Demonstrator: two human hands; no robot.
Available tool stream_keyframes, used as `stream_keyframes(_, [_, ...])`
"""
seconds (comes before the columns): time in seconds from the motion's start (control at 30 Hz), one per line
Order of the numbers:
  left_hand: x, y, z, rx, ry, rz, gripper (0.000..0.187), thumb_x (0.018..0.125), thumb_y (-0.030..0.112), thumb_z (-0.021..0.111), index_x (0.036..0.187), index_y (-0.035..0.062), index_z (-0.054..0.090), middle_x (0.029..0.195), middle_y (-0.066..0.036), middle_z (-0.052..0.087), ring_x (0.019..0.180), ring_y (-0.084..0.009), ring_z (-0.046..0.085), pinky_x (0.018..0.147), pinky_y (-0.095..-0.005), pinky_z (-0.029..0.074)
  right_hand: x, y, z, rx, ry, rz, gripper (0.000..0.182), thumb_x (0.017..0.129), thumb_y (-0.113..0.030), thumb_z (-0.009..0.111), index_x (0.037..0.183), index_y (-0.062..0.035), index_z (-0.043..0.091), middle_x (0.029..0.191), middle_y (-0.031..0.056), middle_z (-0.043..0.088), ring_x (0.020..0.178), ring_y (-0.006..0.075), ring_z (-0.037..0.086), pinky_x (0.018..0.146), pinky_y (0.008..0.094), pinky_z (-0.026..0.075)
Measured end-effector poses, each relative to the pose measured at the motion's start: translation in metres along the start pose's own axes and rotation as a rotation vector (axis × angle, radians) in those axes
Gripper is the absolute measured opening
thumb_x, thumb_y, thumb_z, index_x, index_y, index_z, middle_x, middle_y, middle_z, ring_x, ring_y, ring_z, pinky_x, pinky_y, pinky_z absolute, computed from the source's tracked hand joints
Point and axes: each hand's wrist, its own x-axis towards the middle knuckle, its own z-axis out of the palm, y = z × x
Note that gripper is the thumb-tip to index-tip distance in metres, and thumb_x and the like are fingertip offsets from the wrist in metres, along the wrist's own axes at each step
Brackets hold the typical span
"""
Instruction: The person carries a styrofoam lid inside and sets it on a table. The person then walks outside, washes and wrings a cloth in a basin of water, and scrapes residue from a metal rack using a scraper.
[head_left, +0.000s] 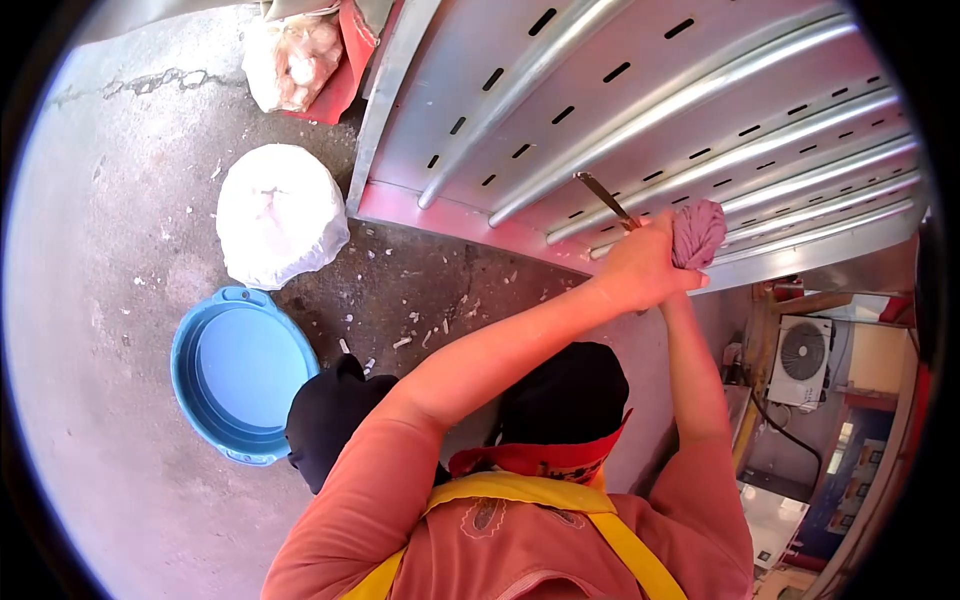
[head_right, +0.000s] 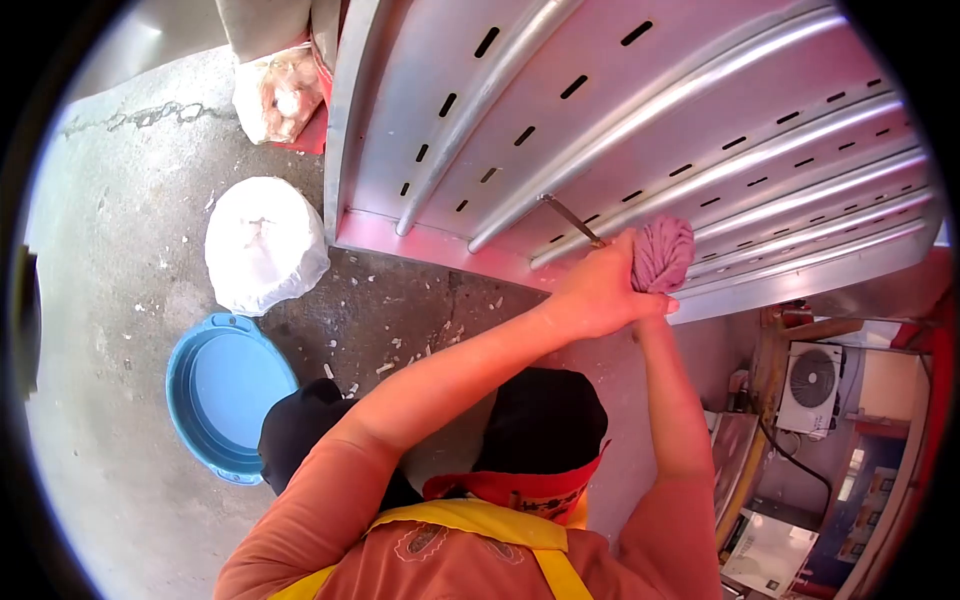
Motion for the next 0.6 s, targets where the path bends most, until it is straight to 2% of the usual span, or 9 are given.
stream_keyframes(0.1, [-0.009,0.045,-0.012,0.075,0.007,0.104,0.072,0.063,0.038,0.078,0.108,-0.0068,0.044,0.096,-0.029,0.059,0.094,-0.0425,0.059,0.081,-0.0444,0.047,0.04,-0.049,0.015,-0.18,-0.063,-0.199,0.017,0.085,-0.007,0.061,0.101,-0.0035,0.058,0.086,0.012,0.06,0.078,0.0295,0.058,0.068,0.0378,0.046])
stream_keyframes(0.17, [-0.011,0.061,-0.019,-0.021,0.004,0.169,0.071,0.064,0.038,0.078,0.108,-0.0065,0.044,0.093,-0.029,0.059,0.093,-0.0431,0.059,0.081,-0.0444,0.047,0.052,-0.063,0.031,-0.313,-0.17,-0.283,0.017,0.085,-0.005,0.06,0.102,-0.0036,0.058,0.087,0.0118,0.06,0.079,0.0301,0.058,0.069,0.0385,0.046])
stream_keyframes(0.27, [-0.013,0.077,-0.034,-0.233,-0.027,0.188,0.071,0.064,0.038,0.078,0.108,-0.0064,0.044,0.09,-0.028,0.06,0.09,-0.0432,0.06,0.081,-0.0439,0.047,0.051,-0.066,0.042,-0.469,-0.435,-0.363,0.023,0.078,-0.011,0.066,0.1,-0.0078,0.059,0.09,0.0113,0.06,0.08,0.0343,0.056,0.065,0.0429,0.046])
stream_keyframes(0.3, [-0.014,0.081,-0.041,-0.243,-0.019,0.186,0.071,0.064,0.038,0.078,0.108,-0.0066,0.044,0.089,-0.028,0.06,0.09,-0.0432,0.06,0.08,-0.0438,0.046,0.049,-0.072,0.04,-0.471,-0.55,-0.309,0.019,0.083,-0.008,0.062,0.101,-0.0049,0.059,0.094,0.0143,0.06,0.086,0.0366,0.055,0.071,0.0411,0.045])
stream_keyframes(0.4, [-0.011,0.078,-0.051,-0.28,0.026,0.19,0.071,0.064,0.038,0.078,0.107,-0.007,0.044,0.089,-0.027,0.061,0.09,-0.0428,0.06,0.081,-0.0438,0.046,0.047,-0.092,0.029,-0.328,-0.455,-0.176,0.021,0.083,-0.011,0.063,0.102,-0.0046,0.059,0.094,0.0147,0.061,0.086,0.0368,0.057,0.071,0.0407,0.046])
stream_keyframes(0.43, [-0.011,0.077,-0.053,-0.291,0.042,0.192,0.071,0.064,0.037,0.078,0.108,-0.007,0.044,0.089,-0.027,0.061,0.09,-0.0427,0.06,0.081,-0.0439,0.046,0.05,-0.098,0.023,-0.308,-0.482,-0.028,0.022,0.084,-0.013,0.063,0.104,-0.0053,0.059,0.09,0.0162,0.063,0.083,0.0375,0.058,0.07,0.0414,0.047])
stream_keyframes(0.53, [-0.014,0.079,-0.066,-0.29,0.069,0.183,0.071,0.063,0.036,0.078,0.108,-0.008,0.045,0.09,-0.026,0.062,0.091,-0.0418,0.06,0.082,-0.044,0.046,0.069,-0.137,0.002,-0.408,-0.511,0.019,0.022,0.083,-0.013,0.064,0.103,-0.006,0.059,0.085,0.0174,0.063,0.078,0.0392,0.059,0.067,0.0436,0.046])
stream_keyframes(0.57, [-0.015,0.082,-0.069,-0.223,0.133,0.211,0.067,0.061,0.034,0.078,0.102,-0.0076,0.045,0.088,-0.025,0.062,0.087,-0.0411,0.061,0.079,-0.0433,0.048,0.076,-0.143,0.001,-0.437,-0.518,0.026,0.022,0.083,-0.013,0.064,0.103,-0.0062,0.059,0.083,0.0178,0.063,0.077,0.0398,0.059,0.066,0.0444,0.046])
stream_keyframes(0.6, [-0.015,0.084,-0.074,-0.21,0.133,0.206,0.069,0.062,0.035,0.078,0.104,-0.008,0.045,0.089,-0.025,0.062,0.088,-0.0411,0.061,0.081,-0.0432,0.047,0.08,-0.138,0.002,-0.407,-0.503,-0.024,0.021,0.083,-0.013,0.064,0.102,-0.006,0.059,0.083,0.0178,0.063,0.076,0.04,0.059,0.065,0.045,0.045])
